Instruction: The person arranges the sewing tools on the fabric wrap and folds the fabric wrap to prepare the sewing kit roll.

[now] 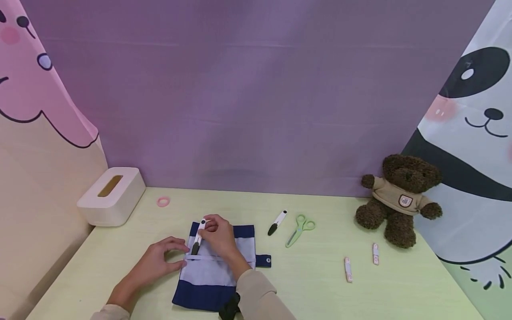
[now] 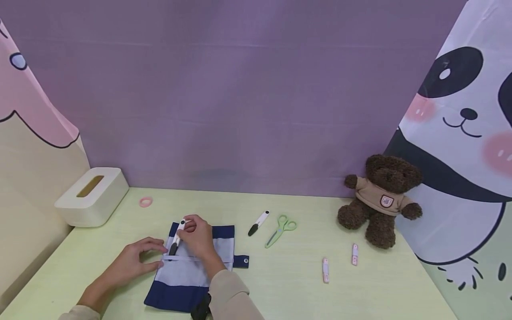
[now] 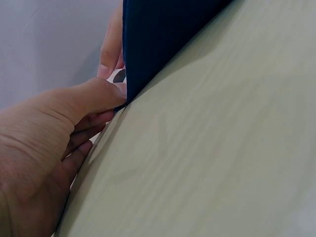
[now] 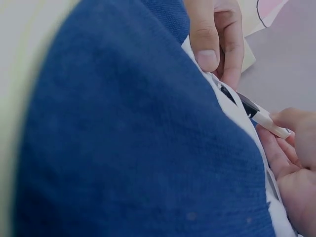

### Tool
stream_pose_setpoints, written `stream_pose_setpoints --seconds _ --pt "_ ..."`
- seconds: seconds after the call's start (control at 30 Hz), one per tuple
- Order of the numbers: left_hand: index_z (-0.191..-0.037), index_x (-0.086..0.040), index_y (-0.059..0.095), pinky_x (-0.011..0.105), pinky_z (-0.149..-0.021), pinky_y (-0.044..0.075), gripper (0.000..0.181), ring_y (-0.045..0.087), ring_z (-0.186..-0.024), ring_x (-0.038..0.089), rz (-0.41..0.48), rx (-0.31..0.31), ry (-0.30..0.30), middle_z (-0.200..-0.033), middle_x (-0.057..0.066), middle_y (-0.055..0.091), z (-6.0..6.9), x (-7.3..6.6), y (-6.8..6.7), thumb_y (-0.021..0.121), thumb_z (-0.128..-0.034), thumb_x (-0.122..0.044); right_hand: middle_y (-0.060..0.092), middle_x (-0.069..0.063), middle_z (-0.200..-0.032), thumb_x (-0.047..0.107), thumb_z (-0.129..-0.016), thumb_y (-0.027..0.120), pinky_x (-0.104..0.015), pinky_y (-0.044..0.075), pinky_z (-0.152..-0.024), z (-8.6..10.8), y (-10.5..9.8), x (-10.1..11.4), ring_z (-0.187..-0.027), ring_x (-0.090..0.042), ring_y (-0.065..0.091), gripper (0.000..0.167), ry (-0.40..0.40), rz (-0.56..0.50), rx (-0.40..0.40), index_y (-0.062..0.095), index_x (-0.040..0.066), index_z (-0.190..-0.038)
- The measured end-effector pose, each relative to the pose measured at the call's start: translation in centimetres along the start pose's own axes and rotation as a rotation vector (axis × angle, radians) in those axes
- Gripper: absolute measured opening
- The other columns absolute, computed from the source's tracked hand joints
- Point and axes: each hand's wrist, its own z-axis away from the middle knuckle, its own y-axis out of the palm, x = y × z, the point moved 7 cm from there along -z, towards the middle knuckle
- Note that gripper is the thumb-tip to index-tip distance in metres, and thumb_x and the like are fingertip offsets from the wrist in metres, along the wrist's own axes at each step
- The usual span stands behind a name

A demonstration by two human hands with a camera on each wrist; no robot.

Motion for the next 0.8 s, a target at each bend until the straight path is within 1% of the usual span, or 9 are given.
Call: stream_pose_setpoints --seconds 0.13,0.2,0.37,0.47,0.57,0.7,0.8 --pt "-0.103 -0.029 0.079 0.042 -0.101 0.055 0.026 0.068 -0.114 0.022 0.007 0.008 -0.012 -0.119 -0.005 0.073 0.0 0.18 0.02 0.089 -0.0795 -0.025 0.072 -0.006 -0.099 0.01 -0.088 0.08 -0.017 0.056 -0.074 0.16 0.09 0.38 -0.083 -0.005 0.067 0.041 -0.022 0.031 0.045 0.069 0.006 -0.127" --pt "-0.103 -0.03 0.079 0.043 -0.102 0.054 0.025 0.068 -0.115 0.022 0.01 0.013 -0.017 -0.12 -0.005 0.073 0.0 0.26 0.08 0.089 -0.0799 -0.026 0.073 -0.008 -0.102 0.009 -0.088 0.079 -0.018 0.057 -0.075 0.24 0.05 0.51 -0.087 -0.009 0.069 0.042 -0.032 0.036 0.074 0.068 0.005 -0.129" --pt "-0.103 -0.03 0.079 0.044 -0.102 0.054 0.025 0.068 -0.115 0.023 0.005 0.024 -0.025 -0.12 -0.005 0.073 -0.07 0.41 0.1 0.089 -0.0803 -0.027 0.073 -0.011 -0.113 0.008 -0.09 0.077 -0.024 0.059 -0.083 0.22 -0.09 0.15 -0.099 -0.016 0.072 0.048 -0.047 0.042 0.168 0.065 0.005 -0.136" --pt "-0.104 -0.029 0.079 0.045 -0.102 0.055 0.025 0.068 -0.115 0.023 0.001 0.026 -0.032 -0.12 -0.004 0.073 -0.11 0.4 -0.04 0.089 -0.0805 -0.027 0.073 -0.01 -0.116 0.008 -0.091 0.076 -0.025 0.059 -0.087 0.24 -0.12 0.03 -0.102 -0.017 0.073 0.05 -0.052 0.042 0.208 0.064 0.006 -0.139" --pt "-0.104 -0.029 0.079 0.045 -0.102 0.055 0.025 0.068 -0.115 0.024 0.004 0.028 -0.035 -0.12 -0.004 0.073 -0.13 0.35 -0.08 0.089 -0.0806 -0.026 0.073 -0.01 -0.117 0.007 -0.09 0.077 -0.025 0.059 -0.088 0.34 -0.17 0.12 -0.105 -0.019 0.073 0.049 -0.052 0.03 0.228 0.065 0.005 -0.137" --pt "-0.104 -0.029 0.079 0.044 -0.102 0.055 0.025 0.068 -0.115 0.024 0.008 0.032 -0.037 -0.12 -0.003 0.073 -0.13 0.32 0.0 0.088 -0.0805 -0.025 0.073 -0.01 -0.115 0.007 -0.088 0.077 -0.023 0.059 -0.087 0.54 -0.31 0.16 -0.105 -0.019 0.073 0.044 -0.044 0.021 0.253 0.068 0.006 -0.132" --pt "-0.103 -0.028 0.079 0.042 -0.101 0.055 0.025 0.068 -0.115 0.023 0.01 0.03 -0.037 -0.12 -0.003 0.073 -0.11 0.3 -0.01 0.089 -0.0802 -0.024 0.073 -0.01 -0.116 0.007 -0.089 0.077 -0.025 0.059 -0.09 0.67 -0.34 0.21 -0.108 -0.021 0.072 0.042 -0.041 0.012 0.283 0.068 0.007 -0.13"
